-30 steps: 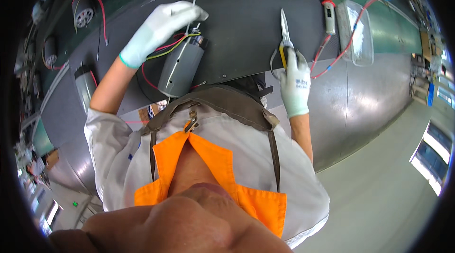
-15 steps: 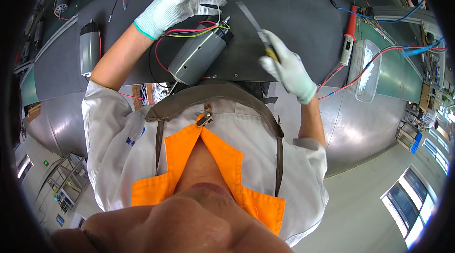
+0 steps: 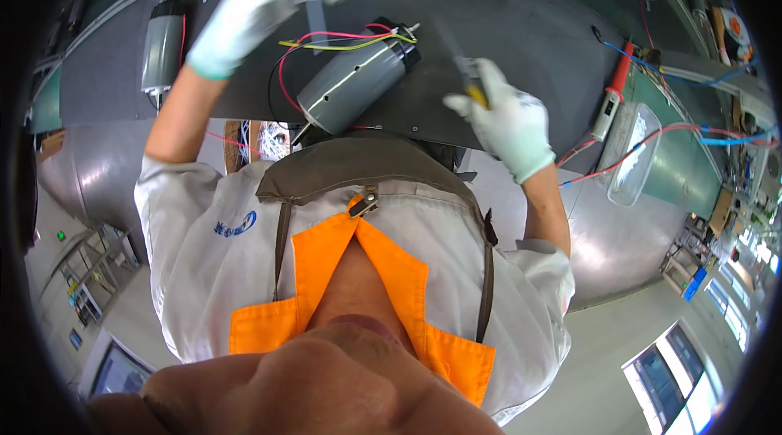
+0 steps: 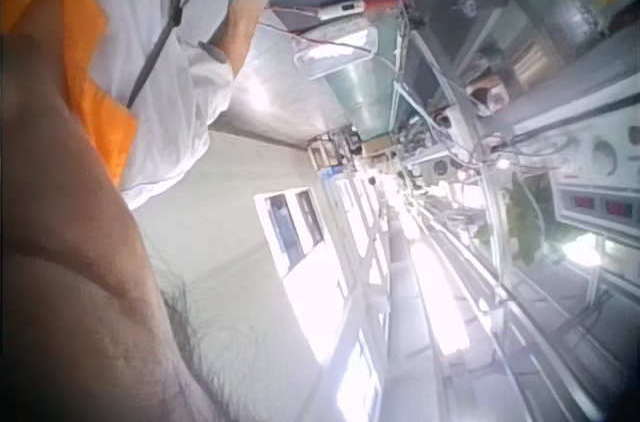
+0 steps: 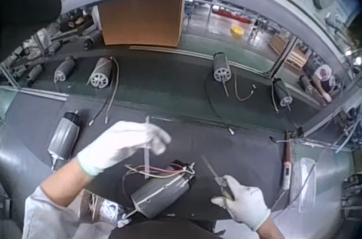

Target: The person assembles small electric motors by attaching wires to the terminals and securing them with zip ties. They repeatedly pick up a motor, connect the wires, and use a tool to tighten the zip tie, then place the finished unit on the table.

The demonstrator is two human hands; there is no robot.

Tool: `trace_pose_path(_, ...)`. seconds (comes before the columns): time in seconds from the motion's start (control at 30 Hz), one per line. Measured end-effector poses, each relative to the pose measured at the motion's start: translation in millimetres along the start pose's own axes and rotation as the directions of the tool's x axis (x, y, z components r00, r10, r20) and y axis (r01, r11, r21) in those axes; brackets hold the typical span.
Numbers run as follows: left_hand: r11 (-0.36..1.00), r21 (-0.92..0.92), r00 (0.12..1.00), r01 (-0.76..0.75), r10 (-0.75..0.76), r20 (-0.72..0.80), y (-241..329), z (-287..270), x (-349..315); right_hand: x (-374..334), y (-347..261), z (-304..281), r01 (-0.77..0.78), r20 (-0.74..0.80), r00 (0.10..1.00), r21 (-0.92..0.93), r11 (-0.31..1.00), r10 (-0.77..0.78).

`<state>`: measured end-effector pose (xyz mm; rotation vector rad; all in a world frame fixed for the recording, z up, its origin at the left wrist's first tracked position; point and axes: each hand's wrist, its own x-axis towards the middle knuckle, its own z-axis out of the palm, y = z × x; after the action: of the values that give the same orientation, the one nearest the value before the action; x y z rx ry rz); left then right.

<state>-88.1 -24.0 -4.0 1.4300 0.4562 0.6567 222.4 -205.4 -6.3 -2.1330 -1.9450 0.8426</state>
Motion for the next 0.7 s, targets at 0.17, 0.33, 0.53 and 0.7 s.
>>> trace_pose_path(0.17, 0.852, 0.518, 0.933, 0.077, -0.245, 0.265, 64, -27, -107, 1, 32, 6, -0.004, -0.157, 0.987, -0.292, 0.956, -0.044)
trace_pose_path(0.33, 0.61, 0.792, 0.981, 0.016, 0.144, -0.13, -12, 36, -92, 25, -19, 33, -0.357, 0.49, 0.87, 0.703, 0.615, -0.055)
trace_pose_path(0.53, 0.455, 0.89, 0.732, -0.025, 0.615, -0.294, -82, 73, -31, 116, -42, 36, -0.113, 0.228, 0.964, 0.819, 0.563, -0.139)
trace_pose_path(0.7, 0.318, 0.927, 0.567, 0.2, 0.734, -0.374, -93, -63, 95, 187, -65, 8, 0.313, -0.286, 0.949, 0.903, 0.294, -0.134)
